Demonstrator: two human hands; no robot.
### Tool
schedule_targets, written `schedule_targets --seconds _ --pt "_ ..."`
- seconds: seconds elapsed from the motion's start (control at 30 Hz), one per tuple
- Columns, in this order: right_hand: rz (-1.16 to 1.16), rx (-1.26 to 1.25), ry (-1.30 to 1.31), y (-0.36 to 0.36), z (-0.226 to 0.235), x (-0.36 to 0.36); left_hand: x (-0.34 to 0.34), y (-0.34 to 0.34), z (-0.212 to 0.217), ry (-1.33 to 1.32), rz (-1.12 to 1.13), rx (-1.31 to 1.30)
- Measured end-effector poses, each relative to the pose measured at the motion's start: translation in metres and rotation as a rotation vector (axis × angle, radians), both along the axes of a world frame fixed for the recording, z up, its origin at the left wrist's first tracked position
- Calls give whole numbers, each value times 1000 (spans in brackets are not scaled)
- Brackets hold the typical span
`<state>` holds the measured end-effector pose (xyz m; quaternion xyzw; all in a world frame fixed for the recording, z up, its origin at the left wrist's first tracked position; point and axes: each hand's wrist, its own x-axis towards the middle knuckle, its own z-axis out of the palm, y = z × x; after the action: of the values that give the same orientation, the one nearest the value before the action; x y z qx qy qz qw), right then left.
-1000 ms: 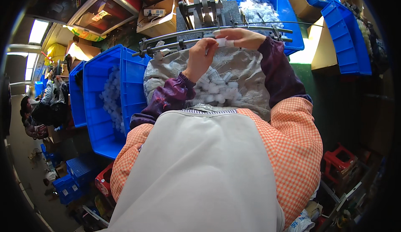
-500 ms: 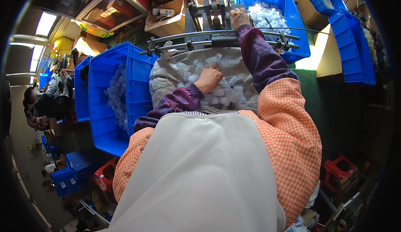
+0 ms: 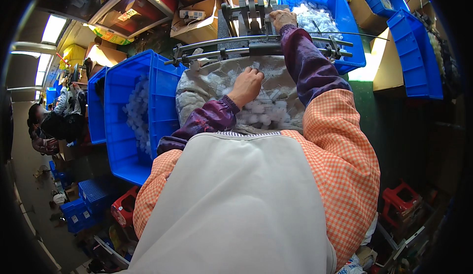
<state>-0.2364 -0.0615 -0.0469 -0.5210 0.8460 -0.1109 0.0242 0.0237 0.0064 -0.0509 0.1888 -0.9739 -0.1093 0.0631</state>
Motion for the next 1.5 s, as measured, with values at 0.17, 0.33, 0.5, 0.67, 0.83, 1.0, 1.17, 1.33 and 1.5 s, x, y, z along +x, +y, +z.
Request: schedule_targets --seconds 0.17,0.33,0.5,0.67,0.83,1.0,1.17,1.33,1.5 --pt "-146 -8 115 24 7 10 -13 -11 -5 -88 178 -185" --pt "-152 -46 128 30 3 18 -11 -21 -23 -120 84 -122" --pt "-110 -177 251 12 -13 42 -10 -18 -28 -166 64 -125" --pt "-82 -183 183 -12 -9 71 -5 -20 -19 -46 21 -66" --pt "-83 -197 203 -4 -11 61 -6 -17 9 -153 18 59" --pt "-107 -130 208 16 -8 35 4 -7 21 220 -25 79" --pt "-75 -137 72 25 -18 -2 2 3 49 540 -58 301" --pt "-61 -82 191 16 -11 -16 2 7 53 598 3 438" --pt "-338 -129 350 40 7 -57 2 7 60 654 152 548"
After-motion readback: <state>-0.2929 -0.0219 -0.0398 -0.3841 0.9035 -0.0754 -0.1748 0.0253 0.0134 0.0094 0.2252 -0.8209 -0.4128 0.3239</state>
